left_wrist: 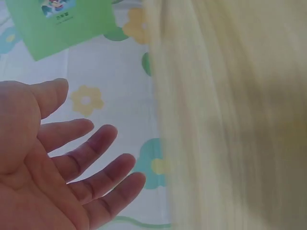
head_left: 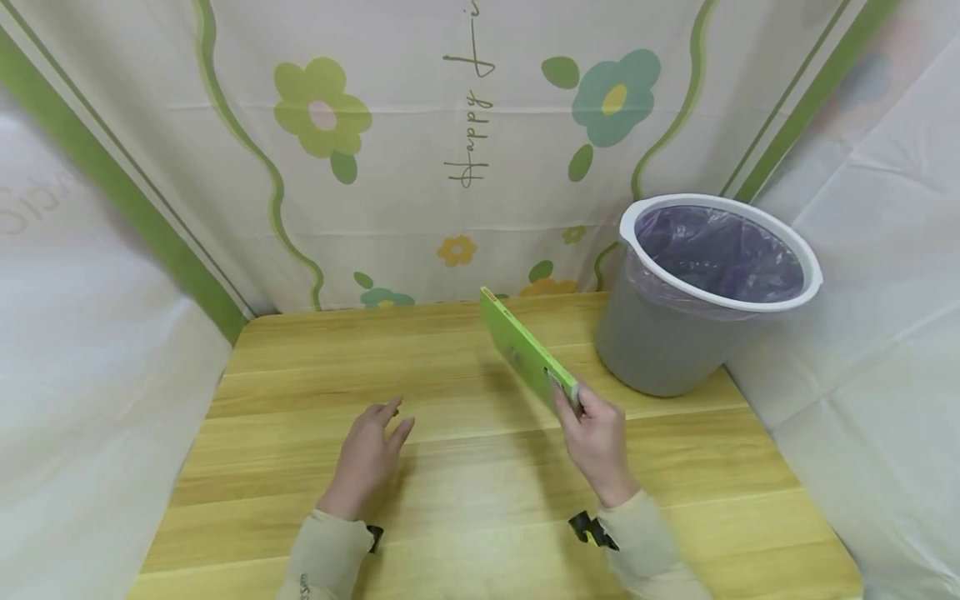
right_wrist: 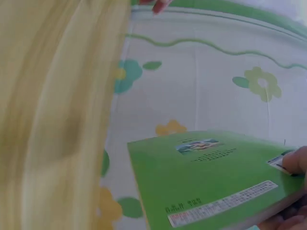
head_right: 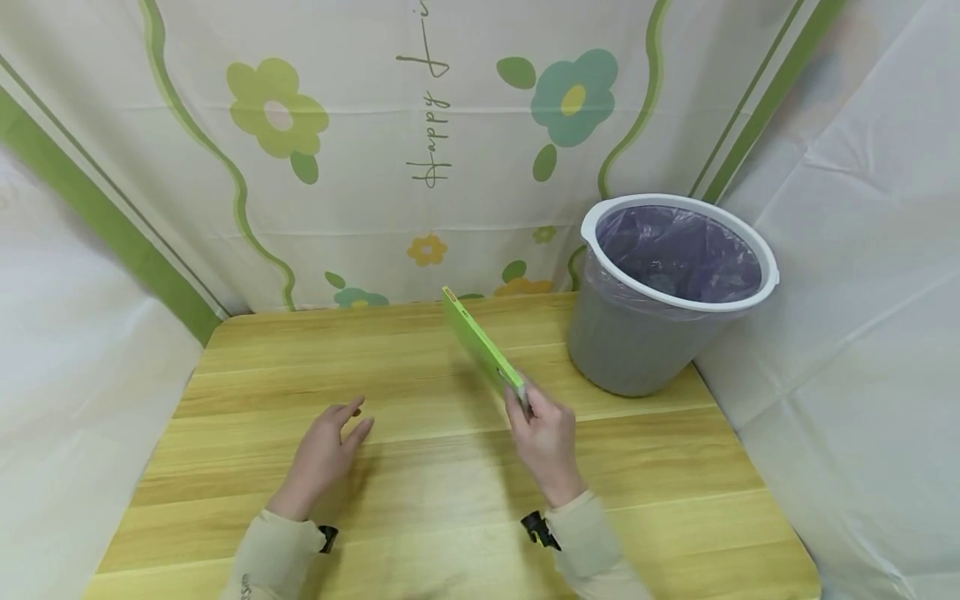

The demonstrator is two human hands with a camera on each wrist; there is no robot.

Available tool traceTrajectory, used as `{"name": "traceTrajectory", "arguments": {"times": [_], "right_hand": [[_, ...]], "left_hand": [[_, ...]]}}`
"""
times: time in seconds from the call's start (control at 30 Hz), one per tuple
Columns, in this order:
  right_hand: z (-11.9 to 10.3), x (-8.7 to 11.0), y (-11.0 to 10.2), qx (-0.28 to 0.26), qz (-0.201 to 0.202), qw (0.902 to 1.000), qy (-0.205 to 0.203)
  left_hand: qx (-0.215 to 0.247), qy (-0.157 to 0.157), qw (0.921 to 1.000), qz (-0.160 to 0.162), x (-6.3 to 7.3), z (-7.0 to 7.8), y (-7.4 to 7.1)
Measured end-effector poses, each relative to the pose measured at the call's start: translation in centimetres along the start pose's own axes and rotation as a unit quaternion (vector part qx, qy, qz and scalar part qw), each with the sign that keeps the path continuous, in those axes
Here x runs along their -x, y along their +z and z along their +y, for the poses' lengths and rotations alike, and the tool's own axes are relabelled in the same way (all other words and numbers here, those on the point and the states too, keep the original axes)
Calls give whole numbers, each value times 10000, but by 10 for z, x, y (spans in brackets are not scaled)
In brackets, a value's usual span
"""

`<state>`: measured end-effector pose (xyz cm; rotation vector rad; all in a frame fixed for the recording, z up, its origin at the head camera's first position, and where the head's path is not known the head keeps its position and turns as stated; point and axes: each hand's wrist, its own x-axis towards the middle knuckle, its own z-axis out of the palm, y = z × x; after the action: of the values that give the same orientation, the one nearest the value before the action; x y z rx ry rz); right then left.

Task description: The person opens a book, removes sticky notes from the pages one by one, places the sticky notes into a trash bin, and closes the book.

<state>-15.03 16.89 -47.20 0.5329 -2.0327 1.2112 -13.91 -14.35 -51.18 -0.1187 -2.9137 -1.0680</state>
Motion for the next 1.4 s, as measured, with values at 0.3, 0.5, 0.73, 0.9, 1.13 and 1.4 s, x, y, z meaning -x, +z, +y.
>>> {"name": "traceTrajectory", "arguments": {"times": [0.3,0.5,0.73,0.9,1.13,1.4], "right_hand": [[10,-10,1,2133,-981,9551,-1809],[25,8,22,2595,-1611,9316,-1972],[33,35,50,2621,-2537,9140,-1775],[28,42,68,2495,-3058,9053,-1568],[22,51,84,2539,-4245,8656,-779],[29,55,98,2691,-4500,8477,-802]], "left_hand": [[-73,47,9999,-64,4,0,-3],[-199,105,9997,29,4,-3,1],[-312,273,9991,123,6,-8,6],[-447,383,9983,20,7,-13,11],[-509,353,9978,-236,8,-19,18],[-589,321,9974,-276,7,-24,21]]}}
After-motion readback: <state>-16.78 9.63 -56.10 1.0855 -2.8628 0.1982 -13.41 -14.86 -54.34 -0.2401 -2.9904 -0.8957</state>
